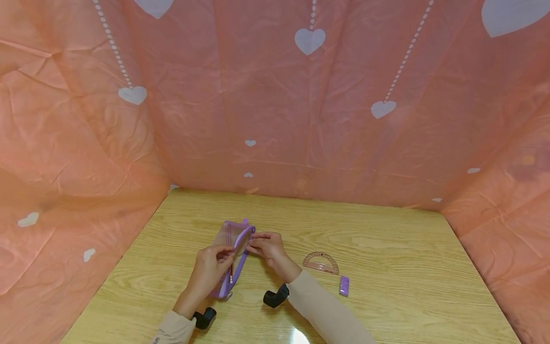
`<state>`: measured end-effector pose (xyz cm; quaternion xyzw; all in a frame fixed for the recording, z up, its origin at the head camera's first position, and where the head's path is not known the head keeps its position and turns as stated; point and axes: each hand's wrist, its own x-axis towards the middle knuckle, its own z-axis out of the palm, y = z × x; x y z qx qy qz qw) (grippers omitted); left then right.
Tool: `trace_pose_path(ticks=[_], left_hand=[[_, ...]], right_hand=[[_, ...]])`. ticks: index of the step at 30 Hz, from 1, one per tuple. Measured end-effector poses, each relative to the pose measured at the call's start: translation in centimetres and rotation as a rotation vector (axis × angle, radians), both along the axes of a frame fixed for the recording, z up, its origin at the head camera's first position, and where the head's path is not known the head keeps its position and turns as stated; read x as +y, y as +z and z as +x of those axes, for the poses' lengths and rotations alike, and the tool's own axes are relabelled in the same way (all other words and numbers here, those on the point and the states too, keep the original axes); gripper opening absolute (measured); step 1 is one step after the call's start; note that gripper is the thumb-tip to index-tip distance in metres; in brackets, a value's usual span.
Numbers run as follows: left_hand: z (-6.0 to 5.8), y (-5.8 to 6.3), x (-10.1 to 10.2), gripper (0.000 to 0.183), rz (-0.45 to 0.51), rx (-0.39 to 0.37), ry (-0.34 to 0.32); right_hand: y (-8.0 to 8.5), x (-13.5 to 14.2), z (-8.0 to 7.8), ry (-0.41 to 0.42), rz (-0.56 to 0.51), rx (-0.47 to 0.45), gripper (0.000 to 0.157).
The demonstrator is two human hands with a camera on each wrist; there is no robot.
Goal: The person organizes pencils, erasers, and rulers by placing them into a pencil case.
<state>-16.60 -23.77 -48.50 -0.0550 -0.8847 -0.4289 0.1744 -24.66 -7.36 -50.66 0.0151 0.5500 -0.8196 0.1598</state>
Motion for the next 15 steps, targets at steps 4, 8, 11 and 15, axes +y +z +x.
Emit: trace_pose_path(ticks=[4, 8, 11, 15], left_hand=[[-0.01, 0.02, 0.06, 0.012, 0.005, 0.003, -0.005], [-0.04, 0.01, 0.09, 0.012, 0.001, 0.018, -0.006], [-0.06, 0.01, 0.10, 0.012, -0.003, 0.028, -0.007], [0.00, 0.00, 0.11, 0.012, -0.002, 0.023, -0.002]], right_hand=[[0.18, 0.10, 0.07, 0.005, -0.003, 0.020, 0.026], [0.19, 0.22, 0.00, -0.002, -0.012, 0.027, 0.027], [0.19, 0.36, -0.07, -0.002, -0.015, 0.030, 0.027], [0.19, 0.63, -0.05, 0.006, -0.018, 0.034, 0.027]])
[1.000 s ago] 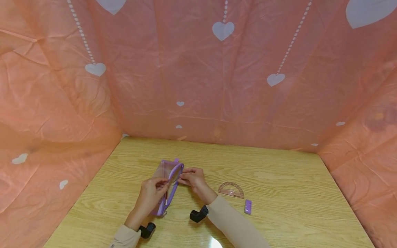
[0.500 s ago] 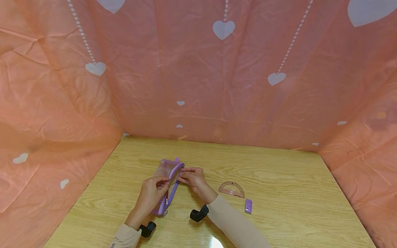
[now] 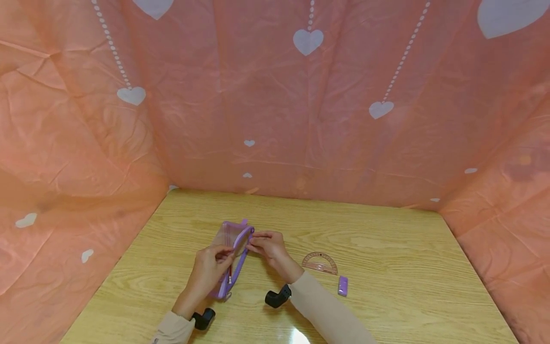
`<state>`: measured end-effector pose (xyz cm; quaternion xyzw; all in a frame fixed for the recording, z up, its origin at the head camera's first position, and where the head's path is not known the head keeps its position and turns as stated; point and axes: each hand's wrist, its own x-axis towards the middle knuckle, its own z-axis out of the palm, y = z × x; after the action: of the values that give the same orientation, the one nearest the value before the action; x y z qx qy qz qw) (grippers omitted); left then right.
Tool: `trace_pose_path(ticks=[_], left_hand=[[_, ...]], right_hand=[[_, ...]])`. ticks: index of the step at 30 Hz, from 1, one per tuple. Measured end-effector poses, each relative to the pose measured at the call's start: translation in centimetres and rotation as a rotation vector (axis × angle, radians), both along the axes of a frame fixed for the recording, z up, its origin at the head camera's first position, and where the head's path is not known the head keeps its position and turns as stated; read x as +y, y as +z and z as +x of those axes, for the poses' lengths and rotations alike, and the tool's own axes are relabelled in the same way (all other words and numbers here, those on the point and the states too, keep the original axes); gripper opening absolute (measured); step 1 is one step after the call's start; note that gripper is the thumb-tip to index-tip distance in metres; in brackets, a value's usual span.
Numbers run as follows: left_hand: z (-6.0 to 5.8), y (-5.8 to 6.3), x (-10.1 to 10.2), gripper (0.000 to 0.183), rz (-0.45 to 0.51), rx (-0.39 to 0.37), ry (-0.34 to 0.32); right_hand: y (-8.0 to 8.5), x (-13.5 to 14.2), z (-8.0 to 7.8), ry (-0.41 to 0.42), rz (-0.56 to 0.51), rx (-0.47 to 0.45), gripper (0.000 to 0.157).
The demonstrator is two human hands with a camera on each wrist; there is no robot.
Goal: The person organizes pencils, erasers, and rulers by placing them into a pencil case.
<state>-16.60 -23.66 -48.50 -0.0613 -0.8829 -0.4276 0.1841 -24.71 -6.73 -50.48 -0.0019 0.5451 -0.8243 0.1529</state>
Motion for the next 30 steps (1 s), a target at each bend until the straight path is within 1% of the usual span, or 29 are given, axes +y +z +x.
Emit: trace_pose_path(ticks=[10, 13, 19, 25, 30], left_hand=[[0.2, -0.2, 0.0, 0.012, 0.016, -0.015, 0.002], [0.1, -0.3, 0.0, 0.012, 0.015, -0.019, 0.004], [0.1, -0.3, 0.0, 0.012, 0.019, -0.029, 0.006], [0.2, -0.2, 0.0, 0.011, 0.014, -0.037, 0.012], [0.2, -0.2, 0.1, 0.011, 0.010, -0.042, 0.016]], right_hand=[[0.6, 1.4, 0.6, 0.023, -0.017, 0.010, 0.030], [0.8, 1.9, 0.6, 0.025, -0.020, 0.003, 0.032], [1.2, 3.0, 0.6, 0.032, -0.027, 0.017, 0.033], [1.5, 4.1, 0.8, 0.043, -0.049, 0.000, 0.034], [1.8, 5.2, 0.9, 0.051, -0.038, -0.003, 0.036]])
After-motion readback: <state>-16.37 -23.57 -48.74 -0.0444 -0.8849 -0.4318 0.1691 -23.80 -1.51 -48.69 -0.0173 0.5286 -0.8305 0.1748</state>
